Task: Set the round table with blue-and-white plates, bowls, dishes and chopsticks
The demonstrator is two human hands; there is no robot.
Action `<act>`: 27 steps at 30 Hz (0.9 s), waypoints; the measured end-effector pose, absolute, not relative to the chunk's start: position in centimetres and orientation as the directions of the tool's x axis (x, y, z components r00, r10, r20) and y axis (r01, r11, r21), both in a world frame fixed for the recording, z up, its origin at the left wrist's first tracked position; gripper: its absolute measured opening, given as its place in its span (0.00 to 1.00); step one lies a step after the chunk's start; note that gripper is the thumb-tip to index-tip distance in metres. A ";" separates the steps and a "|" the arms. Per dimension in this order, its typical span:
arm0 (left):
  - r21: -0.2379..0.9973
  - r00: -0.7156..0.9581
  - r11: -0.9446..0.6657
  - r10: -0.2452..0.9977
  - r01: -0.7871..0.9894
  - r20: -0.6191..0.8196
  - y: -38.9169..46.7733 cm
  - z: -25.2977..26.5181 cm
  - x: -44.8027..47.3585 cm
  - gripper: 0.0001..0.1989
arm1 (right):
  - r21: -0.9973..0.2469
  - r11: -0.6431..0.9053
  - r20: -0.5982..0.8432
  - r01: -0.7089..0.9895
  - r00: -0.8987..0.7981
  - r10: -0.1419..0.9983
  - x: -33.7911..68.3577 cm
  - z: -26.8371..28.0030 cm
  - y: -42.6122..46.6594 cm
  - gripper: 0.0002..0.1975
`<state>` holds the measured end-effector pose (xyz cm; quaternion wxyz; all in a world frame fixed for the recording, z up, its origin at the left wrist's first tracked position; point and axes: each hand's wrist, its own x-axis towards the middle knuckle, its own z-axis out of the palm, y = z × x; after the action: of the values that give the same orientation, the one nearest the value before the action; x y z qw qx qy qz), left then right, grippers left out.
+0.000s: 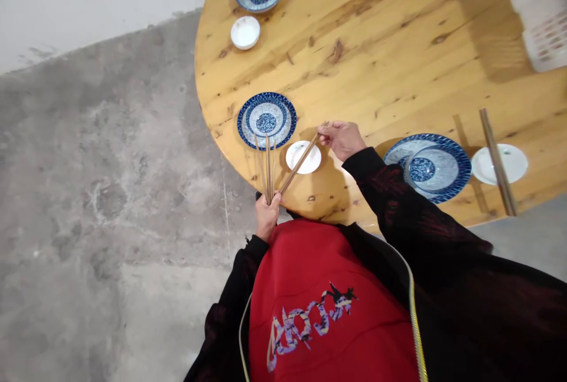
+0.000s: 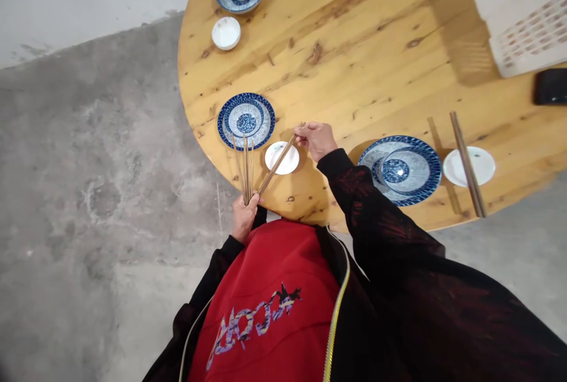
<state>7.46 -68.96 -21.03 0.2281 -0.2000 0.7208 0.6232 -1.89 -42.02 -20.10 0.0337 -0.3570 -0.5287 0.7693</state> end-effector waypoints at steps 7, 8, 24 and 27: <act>0.863 -0.892 0.253 -0.003 -0.438 -0.452 -68.7 -21.3 8.2 0.14 | -0.816 -0.451 -0.551 0.361 -0.721 0.420 -2.8 -20.9 -41.5 0.16; 0.865 -0.893 0.251 0.004 -0.435 -0.450 -68.8 -21.2 8.3 0.15 | -0.821 -0.444 -0.545 0.359 -0.725 0.422 -2.9 -21.0 -41.3 0.16; 0.843 -0.873 0.230 -0.100 -0.487 -0.477 -70.5 -20.3 8.8 0.19 | -0.847 -0.383 -0.523 0.369 -0.707 0.475 -3.1 -21.5 -40.6 0.16; 0.835 -0.862 0.215 -0.131 -0.507 -0.489 -70.7 -19.7 8.6 0.19 | -0.856 -0.363 -0.514 0.368 -0.684 0.519 -2.6 -21.5 -40.0 0.16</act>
<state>8.60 -70.74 -19.66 0.1590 -0.2090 0.7630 0.5907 -2.62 -40.01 -21.47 0.0519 -0.3944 -0.5622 0.7251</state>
